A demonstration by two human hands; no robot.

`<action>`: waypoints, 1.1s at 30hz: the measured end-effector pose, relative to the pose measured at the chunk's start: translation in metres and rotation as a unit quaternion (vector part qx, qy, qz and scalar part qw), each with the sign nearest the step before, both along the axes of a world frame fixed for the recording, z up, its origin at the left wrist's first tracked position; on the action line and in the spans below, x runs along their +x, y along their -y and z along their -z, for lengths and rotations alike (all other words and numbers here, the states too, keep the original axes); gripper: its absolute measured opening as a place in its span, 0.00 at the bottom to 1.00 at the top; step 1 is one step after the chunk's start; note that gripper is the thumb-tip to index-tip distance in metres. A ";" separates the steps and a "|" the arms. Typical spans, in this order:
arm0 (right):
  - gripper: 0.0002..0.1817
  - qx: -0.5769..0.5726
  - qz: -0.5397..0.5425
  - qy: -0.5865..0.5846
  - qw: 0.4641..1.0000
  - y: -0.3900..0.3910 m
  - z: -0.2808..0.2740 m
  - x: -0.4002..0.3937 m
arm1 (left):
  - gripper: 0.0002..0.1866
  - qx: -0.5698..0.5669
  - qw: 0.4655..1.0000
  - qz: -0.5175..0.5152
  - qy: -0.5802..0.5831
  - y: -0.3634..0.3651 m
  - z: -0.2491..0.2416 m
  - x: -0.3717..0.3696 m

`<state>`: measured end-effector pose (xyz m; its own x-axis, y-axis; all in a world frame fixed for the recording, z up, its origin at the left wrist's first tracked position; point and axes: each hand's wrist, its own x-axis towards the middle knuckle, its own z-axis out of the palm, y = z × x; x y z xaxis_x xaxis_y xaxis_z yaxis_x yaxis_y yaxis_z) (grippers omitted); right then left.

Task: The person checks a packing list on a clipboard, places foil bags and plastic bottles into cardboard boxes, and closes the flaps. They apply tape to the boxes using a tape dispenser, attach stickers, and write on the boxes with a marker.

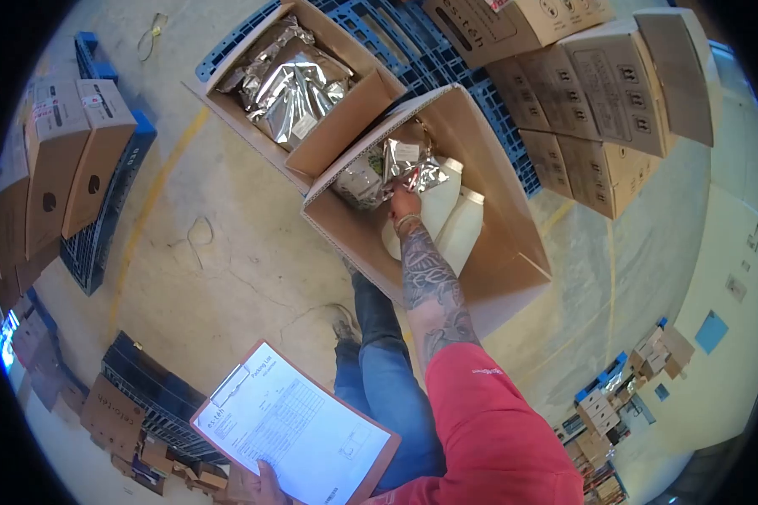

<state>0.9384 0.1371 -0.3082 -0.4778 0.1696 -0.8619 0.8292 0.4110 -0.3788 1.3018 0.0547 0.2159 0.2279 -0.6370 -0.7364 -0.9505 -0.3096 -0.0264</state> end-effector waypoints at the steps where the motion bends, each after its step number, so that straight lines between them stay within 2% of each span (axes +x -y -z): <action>1: 0.27 0.012 -0.022 -0.046 0.999 -0.004 -0.017 -0.003 | 0.37 -0.006 1.000 0.011 0.021 -0.002 0.002 -0.003; 2: 0.27 0.013 -0.017 -0.040 0.999 -0.014 -0.021 0.000 | 0.37 -0.005 1.000 0.016 0.027 -0.001 -0.001 -0.008; 4: 0.26 -0.034 -0.027 -0.200 0.979 -0.026 -0.032 -0.010 | 0.42 0.014 0.994 -0.088 -0.057 0.007 -0.003 -0.025; 5: 0.26 -0.035 -0.016 -0.194 0.980 -0.034 -0.050 -0.019 | 0.42 0.007 0.994 -0.085 -0.065 0.006 0.002 -0.012; 7: 0.26 0.000 -0.027 -0.183 0.983 -0.049 -0.132 -0.023 | 0.25 -0.003 0.932 -0.263 -0.249 0.005 0.006 0.031; 9: 0.27 0.027 -0.045 -0.191 0.980 -0.059 -0.191 -0.026 | 0.25 -0.021 0.927 -0.241 -0.285 0.007 0.006 0.010; 10: 0.27 0.014 -0.100 -0.199 0.975 -0.064 -0.215 -0.024 | 0.25 -0.036 0.924 -0.222 -0.311 0.009 0.004 0.003; 11: 0.28 0.002 -0.155 -0.207 0.966 -0.066 -0.227 -0.024 | 0.25 -0.036 0.923 -0.217 -0.316 0.011 0.003 0.004; 14: 0.28 -0.031 -0.190 -0.278 0.941 -0.055 -0.233 -0.029 | 0.24 -0.011 0.926 -0.210 -0.313 0.013 -0.001 0.003; 15: 0.26 -0.008 -0.235 -0.291 0.927 -0.044 -0.244 -0.038 | 0.24 -0.014 0.926 -0.198 -0.320 0.011 -0.004 -0.005; 16: 0.25 0.028 -0.284 -0.259 0.923 -0.042 -0.239 -0.045 | 0.24 -0.017 0.927 -0.185 -0.327 0.011 -0.005 -0.008; 19: 0.24 -0.010 -0.249 -0.288 0.925 -0.032 -0.232 -0.052 | 0.24 -0.011 0.921 -0.204 -0.332 0.010 -0.003 0.006; 22: 0.23 -0.074 -0.195 -0.299 0.931 -0.038 -0.230 -0.046 | 0.24 -0.006 0.927 -0.163 -0.339 0.012 -0.010 0.005; 26: 0.24 0.116 -0.152 -0.220 0.957 -0.086 -0.150 0.010 | 0.23 -0.025 0.922 -0.138 -0.361 0.017 -0.003 0.026; 28: 0.25 0.067 -0.151 -0.240 0.957 -0.087 -0.178 0.035 | 0.23 -0.024 0.923 -0.114 -0.367 0.022 -0.005 0.043; 30: 0.26 -0.057 -0.052 -0.127 0.989 -0.089 -0.232 0.053 | 0.22 -0.036 0.903 -0.107 -0.413 0.018 -0.013 0.037; 31: 0.26 -0.067 -0.049 -0.147 0.986 -0.092 -0.254 0.062 | 0.22 -0.073 0.908 -0.083 -0.405 0.013 -0.024 0.026; 33: 0.27 -0.060 -0.159 -0.265 0.949 -0.093 -0.306 0.083 | 0.21 -0.122 0.904 -0.060 -0.405 0.016 -0.048 0.027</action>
<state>1.0211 0.2298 -0.0027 -0.8600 -0.1404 -0.4907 0.3503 0.5368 -0.7675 1.3283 0.0391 0.2641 -0.2448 -0.8092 -0.5342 -0.5863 -0.3153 0.7462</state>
